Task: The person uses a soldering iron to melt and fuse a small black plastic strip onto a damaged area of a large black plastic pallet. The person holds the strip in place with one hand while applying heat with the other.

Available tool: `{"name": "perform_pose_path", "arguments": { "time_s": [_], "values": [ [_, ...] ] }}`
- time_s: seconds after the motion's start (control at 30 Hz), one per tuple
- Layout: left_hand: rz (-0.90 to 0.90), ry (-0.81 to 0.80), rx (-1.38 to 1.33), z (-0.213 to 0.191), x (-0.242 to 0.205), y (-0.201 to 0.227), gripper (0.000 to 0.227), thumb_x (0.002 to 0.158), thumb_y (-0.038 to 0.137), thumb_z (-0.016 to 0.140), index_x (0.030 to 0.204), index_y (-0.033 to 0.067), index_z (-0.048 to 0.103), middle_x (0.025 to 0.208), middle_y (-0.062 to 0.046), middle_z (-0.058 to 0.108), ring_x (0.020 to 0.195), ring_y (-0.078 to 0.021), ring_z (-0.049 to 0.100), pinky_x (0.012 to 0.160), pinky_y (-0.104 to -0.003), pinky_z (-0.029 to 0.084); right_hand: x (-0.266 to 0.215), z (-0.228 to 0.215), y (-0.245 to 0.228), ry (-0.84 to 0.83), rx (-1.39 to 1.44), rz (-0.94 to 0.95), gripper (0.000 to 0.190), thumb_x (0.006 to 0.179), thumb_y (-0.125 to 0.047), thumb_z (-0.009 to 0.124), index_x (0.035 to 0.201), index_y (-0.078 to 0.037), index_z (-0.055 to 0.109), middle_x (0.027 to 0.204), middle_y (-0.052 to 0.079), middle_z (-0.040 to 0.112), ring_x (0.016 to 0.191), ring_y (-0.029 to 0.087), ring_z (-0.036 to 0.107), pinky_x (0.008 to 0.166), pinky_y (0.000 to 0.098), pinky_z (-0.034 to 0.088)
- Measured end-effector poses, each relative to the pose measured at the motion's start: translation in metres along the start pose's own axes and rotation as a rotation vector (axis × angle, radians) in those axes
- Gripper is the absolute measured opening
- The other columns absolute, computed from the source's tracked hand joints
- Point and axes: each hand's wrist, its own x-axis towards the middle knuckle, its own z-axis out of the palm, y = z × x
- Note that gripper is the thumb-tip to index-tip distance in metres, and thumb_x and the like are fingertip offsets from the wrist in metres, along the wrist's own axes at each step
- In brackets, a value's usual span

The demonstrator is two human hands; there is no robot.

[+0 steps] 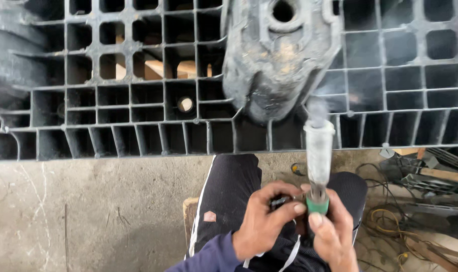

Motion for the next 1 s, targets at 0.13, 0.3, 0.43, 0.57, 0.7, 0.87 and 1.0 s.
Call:
{"name": "perform_pose_path", "arguments": {
  "time_s": [0.13,0.3,0.43,0.57,0.7,0.87,1.0],
  "values": [
    [0.062,0.104,0.15,0.005,-0.027,0.04,0.032,0.104,0.01,0.056,0.133,-0.0007,0.049,0.109,-0.004,0.062,0.088,-0.0101,0.055,0.078,-0.026,0.05,-0.034,0.02,-0.009,0.106,0.187,0.075,0.071,0.094,-0.036,0.062,0.147,0.01,0.049,0.105,0.017,0.07,0.076,0.019,0.066,0.065,0.033,0.055],
    [0.127,0.138,0.508,0.007,-0.034,0.102,0.024,0.109,0.011,0.048,0.123,-0.0018,0.063,0.094,-0.007,0.07,0.081,-0.0113,0.062,0.075,-0.028,0.054,-0.054,0.044,-0.008,0.161,0.317,0.05,0.065,0.097,-0.023,0.061,0.149,0.011,0.041,0.108,0.019,0.066,0.079,0.021,0.065,0.061,0.0325,0.054],
    [0.275,0.179,0.558,0.014,-0.018,0.118,0.023,0.106,0.009,0.051,0.124,0.0,0.063,0.102,-0.005,0.075,0.085,-0.0084,0.07,0.071,-0.027,0.059,-0.049,0.041,-0.01,0.117,0.316,0.039,0.062,0.1,-0.019,0.057,0.151,0.008,0.037,0.113,0.018,0.062,0.077,0.018,0.063,0.056,0.0285,0.054],
    [0.68,0.503,0.784,0.004,-0.01,0.125,0.027,0.104,0.011,0.056,0.129,0.0009,0.06,0.09,-0.005,0.069,0.066,-0.0057,0.057,0.054,-0.023,0.046,-0.045,0.03,-0.023,0.073,0.292,0.077,0.063,0.099,-0.021,0.059,0.152,0.008,0.039,0.104,0.017,0.062,0.07,0.018,0.062,0.052,0.0286,0.052],
    [1.258,0.83,1.304,-0.045,0.012,0.145,0.015,0.109,0.01,0.058,0.123,0.0053,0.062,0.093,-0.005,0.063,0.075,-0.0205,0.057,0.079,-0.034,0.044,-0.034,0.024,-0.048,0.022,0.329,-0.016,0.056,0.1,-0.018,0.059,0.148,0.008,0.045,0.101,0.015,0.065,0.069,0.018,0.064,0.057,0.0291,0.053],
    [1.327,0.876,1.441,-0.102,0.04,0.152,0.011,0.1,0.008,0.061,0.108,0.0019,0.067,0.082,-0.004,0.068,0.063,-0.0174,0.055,0.07,-0.034,0.035,0.009,0.021,-0.069,0.081,0.056,-0.114,0.053,0.096,-0.003,0.06,0.147,0.004,0.047,0.104,0.011,0.062,0.072,0.015,0.062,0.062,0.0282,0.053],
    [1.338,0.82,1.293,-0.14,0.033,0.169,0.008,0.11,0.006,0.06,0.107,-0.001,0.062,0.087,-0.008,0.064,0.067,-0.0162,0.06,0.061,-0.03,0.045,0.017,0.028,-0.074,0.043,0.052,-0.127,0.056,0.091,0.001,0.062,0.144,0.004,0.047,0.106,0.01,0.062,0.07,0.015,0.062,0.059,0.0288,0.053]
  ]
}}
